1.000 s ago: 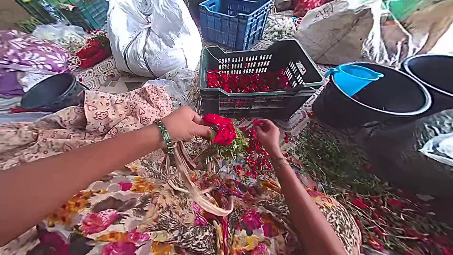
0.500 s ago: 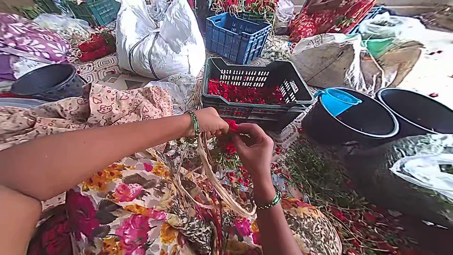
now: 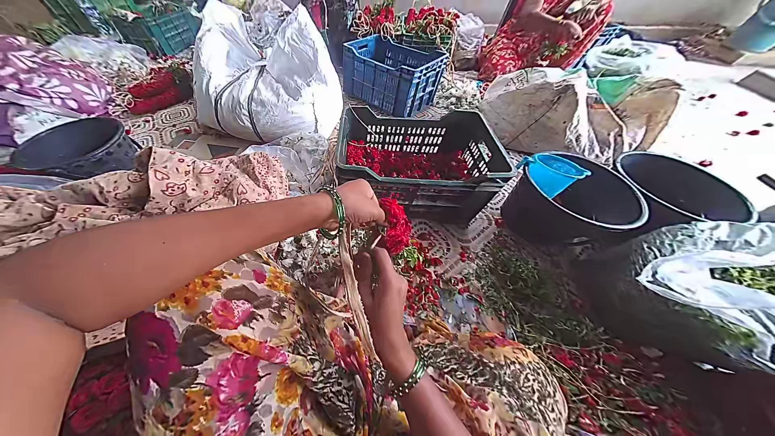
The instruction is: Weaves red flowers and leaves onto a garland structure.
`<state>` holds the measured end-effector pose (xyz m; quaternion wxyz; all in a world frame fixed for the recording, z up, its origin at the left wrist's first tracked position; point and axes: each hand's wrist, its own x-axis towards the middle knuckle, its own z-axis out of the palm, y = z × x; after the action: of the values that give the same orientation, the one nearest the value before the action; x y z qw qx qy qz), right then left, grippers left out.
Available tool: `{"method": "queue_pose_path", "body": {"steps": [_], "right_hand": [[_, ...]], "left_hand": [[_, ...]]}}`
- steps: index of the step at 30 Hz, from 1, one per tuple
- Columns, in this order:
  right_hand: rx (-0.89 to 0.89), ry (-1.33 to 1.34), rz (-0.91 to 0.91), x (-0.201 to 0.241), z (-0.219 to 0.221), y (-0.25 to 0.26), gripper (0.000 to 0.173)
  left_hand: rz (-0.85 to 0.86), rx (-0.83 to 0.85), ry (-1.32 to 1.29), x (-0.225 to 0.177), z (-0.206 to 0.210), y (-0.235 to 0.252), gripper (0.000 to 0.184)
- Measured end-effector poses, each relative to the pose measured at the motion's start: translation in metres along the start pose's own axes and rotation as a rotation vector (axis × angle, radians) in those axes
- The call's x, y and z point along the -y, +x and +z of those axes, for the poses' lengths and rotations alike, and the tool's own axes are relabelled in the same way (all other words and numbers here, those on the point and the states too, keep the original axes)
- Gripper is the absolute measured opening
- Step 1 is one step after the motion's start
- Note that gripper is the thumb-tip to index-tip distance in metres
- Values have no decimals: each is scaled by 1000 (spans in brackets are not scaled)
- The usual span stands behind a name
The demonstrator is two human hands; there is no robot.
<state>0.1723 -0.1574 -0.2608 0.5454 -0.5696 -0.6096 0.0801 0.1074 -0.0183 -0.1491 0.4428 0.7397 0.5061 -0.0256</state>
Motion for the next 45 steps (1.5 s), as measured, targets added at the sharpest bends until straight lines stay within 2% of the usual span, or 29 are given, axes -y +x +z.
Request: {"method": "queue_pose_path", "body": {"steps": [2,5,8,10,13,17,20,24,26,29,32,33,34,35,36,38,40,41,43,45], "right_hand": [[2,-103,-78,6,-17,2,20],[67,-260,-211,-11,-65,28,19],[322,-373,-418,-41,-107,61,20],[503,-344,-540,-46,-116,68,18],[575,-263,-672,-40,-115,62,18],[663,-156,-656,-44,-99,39,18],[598,-151,-579,-61,-90,18,18],[339,-222,-500,-65,-118,21,25],[259,-233,-541,-53,-120,27,26],[248,-244,-704,-23,-110,38,19],[271,-301,-768,-14,-122,71,17],[329,-284,-767,-20,-130,85,19],[436,-222,-751,-30,-135,100,21],[582,-110,-707,-39,-134,112,24],[738,11,-644,-48,-126,124,26],[928,216,-589,-61,-97,145,27],[965,315,-700,-44,-67,165,21],[956,354,-806,-27,-52,175,17],[963,489,-960,-1,-11,186,7],[1066,523,-902,19,1,192,6]], "left_hand": [[35,-10,94,3,2,1,23],[226,50,384,12,-1,1,24],[336,119,640,16,-1,-1,25],[313,91,683,18,3,-3,24],[240,68,655,12,6,-10,23],[164,45,505,10,8,-12,23],[146,51,507,10,7,-15,23],[178,58,626,8,12,-24,20],[192,52,692,0,19,-28,21],[194,74,744,-13,33,-41,22],[368,153,946,-23,50,-72,16],[451,183,1094,-28,55,-87,16],[610,160,1262,-29,57,-101,15],[802,98,1429,-30,57,-112,10],[908,86,1552,-38,54,-122,11],[902,183,1713,-62,48,-137,15],[741,358,1720,-84,41,-141,17],[752,373,1701,-86,36,-138,18],[834,308,1672,-80,25,-130,17],[939,164,1591,-63,8,-121,11]]}}
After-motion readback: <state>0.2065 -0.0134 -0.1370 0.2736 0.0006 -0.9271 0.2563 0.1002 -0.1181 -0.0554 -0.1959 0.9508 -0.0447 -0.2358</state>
